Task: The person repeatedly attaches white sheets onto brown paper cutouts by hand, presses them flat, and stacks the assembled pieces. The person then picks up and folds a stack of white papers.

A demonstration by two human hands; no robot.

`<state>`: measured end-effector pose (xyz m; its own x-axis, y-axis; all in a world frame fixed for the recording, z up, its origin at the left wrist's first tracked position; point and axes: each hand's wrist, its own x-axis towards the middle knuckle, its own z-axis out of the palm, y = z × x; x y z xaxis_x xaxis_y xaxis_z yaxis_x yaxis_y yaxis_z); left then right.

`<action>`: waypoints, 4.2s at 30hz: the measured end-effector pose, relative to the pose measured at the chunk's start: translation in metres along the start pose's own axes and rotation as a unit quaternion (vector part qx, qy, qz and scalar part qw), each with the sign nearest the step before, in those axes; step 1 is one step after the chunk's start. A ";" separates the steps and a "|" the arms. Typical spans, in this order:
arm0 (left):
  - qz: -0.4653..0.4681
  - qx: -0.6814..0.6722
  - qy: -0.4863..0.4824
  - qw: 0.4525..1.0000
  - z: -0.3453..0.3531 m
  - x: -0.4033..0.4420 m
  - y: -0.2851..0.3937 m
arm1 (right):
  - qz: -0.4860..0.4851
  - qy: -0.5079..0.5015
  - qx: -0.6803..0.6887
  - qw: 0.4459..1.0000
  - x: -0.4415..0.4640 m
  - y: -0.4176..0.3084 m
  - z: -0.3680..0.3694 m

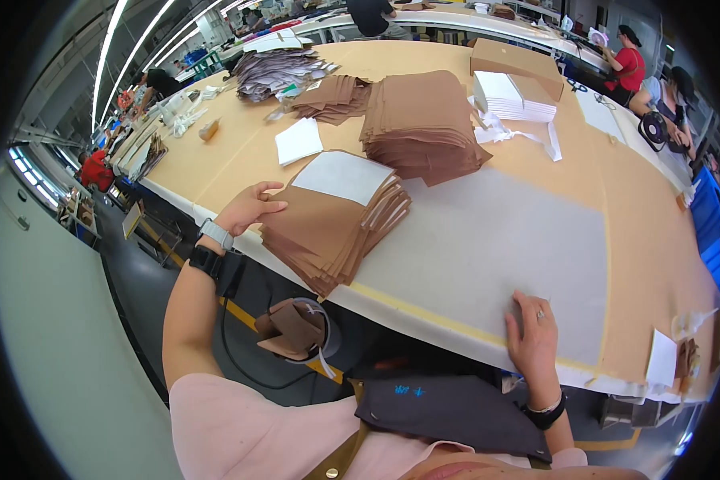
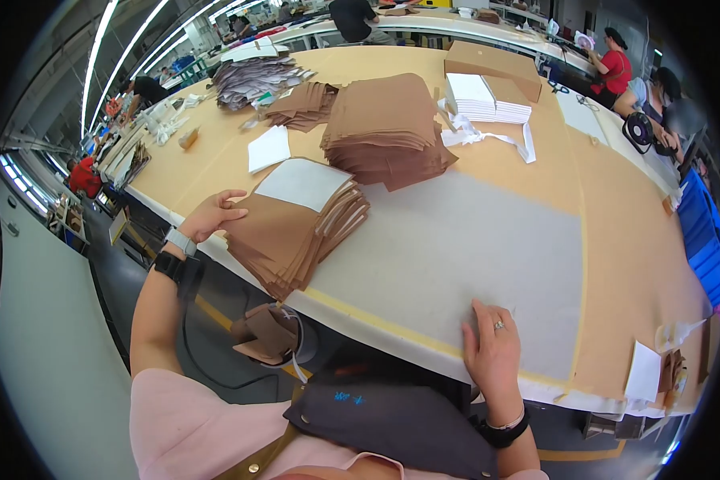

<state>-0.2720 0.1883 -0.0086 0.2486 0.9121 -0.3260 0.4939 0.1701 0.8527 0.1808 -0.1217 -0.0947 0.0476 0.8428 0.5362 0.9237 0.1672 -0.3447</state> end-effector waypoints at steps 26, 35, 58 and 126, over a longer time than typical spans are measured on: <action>0.568 0.418 -0.038 0.708 0.247 0.064 0.205 | 0.154 0.108 -0.167 0.968 -0.082 0.074 -0.098; 0.644 0.480 -0.163 0.574 0.363 0.071 0.216 | 0.320 0.161 -0.392 0.847 -0.135 0.131 -0.159; 0.255 0.094 -0.471 0.839 0.388 -0.038 0.161 | 0.128 0.215 -0.352 0.902 -0.066 0.066 -0.154; 0.103 -0.271 -0.413 0.863 0.363 0.027 0.071 | 0.362 0.371 0.424 0.743 -0.197 -0.024 -0.131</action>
<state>0.0721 0.0892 -0.1054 0.9046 0.4050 -0.1329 -0.0391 0.3892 0.9203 0.1990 -0.3584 -0.0913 0.9020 0.4076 0.1420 -0.0029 0.3347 -0.9423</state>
